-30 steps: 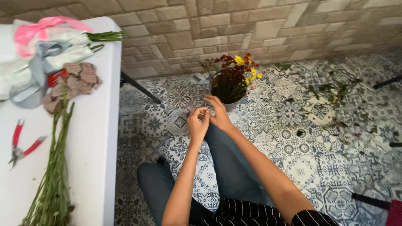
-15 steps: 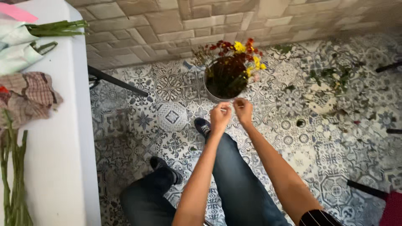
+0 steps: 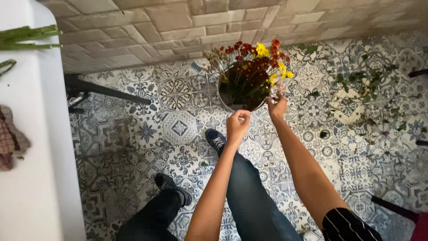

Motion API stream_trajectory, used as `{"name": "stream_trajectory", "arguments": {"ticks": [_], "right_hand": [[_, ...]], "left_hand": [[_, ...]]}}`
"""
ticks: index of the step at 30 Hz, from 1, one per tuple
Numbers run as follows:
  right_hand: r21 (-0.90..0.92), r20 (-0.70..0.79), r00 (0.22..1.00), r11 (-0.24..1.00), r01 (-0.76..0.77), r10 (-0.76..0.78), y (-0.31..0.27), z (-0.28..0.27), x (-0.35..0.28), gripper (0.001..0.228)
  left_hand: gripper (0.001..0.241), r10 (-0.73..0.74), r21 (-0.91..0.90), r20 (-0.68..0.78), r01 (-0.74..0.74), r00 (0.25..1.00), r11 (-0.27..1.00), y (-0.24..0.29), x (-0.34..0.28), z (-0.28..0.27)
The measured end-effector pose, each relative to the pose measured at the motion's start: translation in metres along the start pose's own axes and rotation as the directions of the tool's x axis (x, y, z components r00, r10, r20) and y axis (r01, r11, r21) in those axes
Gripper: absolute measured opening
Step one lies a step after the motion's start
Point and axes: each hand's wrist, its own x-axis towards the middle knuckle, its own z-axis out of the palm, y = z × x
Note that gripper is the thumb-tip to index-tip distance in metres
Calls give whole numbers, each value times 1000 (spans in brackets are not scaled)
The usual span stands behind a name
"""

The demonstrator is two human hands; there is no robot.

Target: The person arranges flowers into a bouquet by gathering stems, trimming them with shears, and grouping different floral varieties together.

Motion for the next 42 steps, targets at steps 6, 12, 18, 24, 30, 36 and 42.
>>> {"name": "stream_trajectory", "arguments": {"ticks": [6,12,18,24,30,36,42], "right_hand": [[91,20,997,994,67,-69,0,11,11,16],[101,-153,940,941,323,-306,-105,-42,-60,5],[168,-243,806,795,583,-540,-150,-74,-97,16],[176,-197,773,754,633,-603,-161,-89,-101,15],[247,-148,739,699,671,-658,-184,-110,-97,16],[266,-183,662,611,745,-727,-271,-172,-137,19],[265,-247,576,518,814,-779,-314,-195,-158,16]], "left_hand": [[19,-3,-17,10,3,1000,1000,-21,14,15],[23,-3,8,45,3,999,1000,-15,22,31],[49,99,62,101,-106,990,992,2,28,42],[63,181,30,152,-187,972,982,78,6,13],[68,341,6,-1,-341,940,940,75,11,14],[72,321,29,-35,-320,946,947,97,13,-11],[66,399,151,-43,-389,916,909,149,-5,-58]]}}
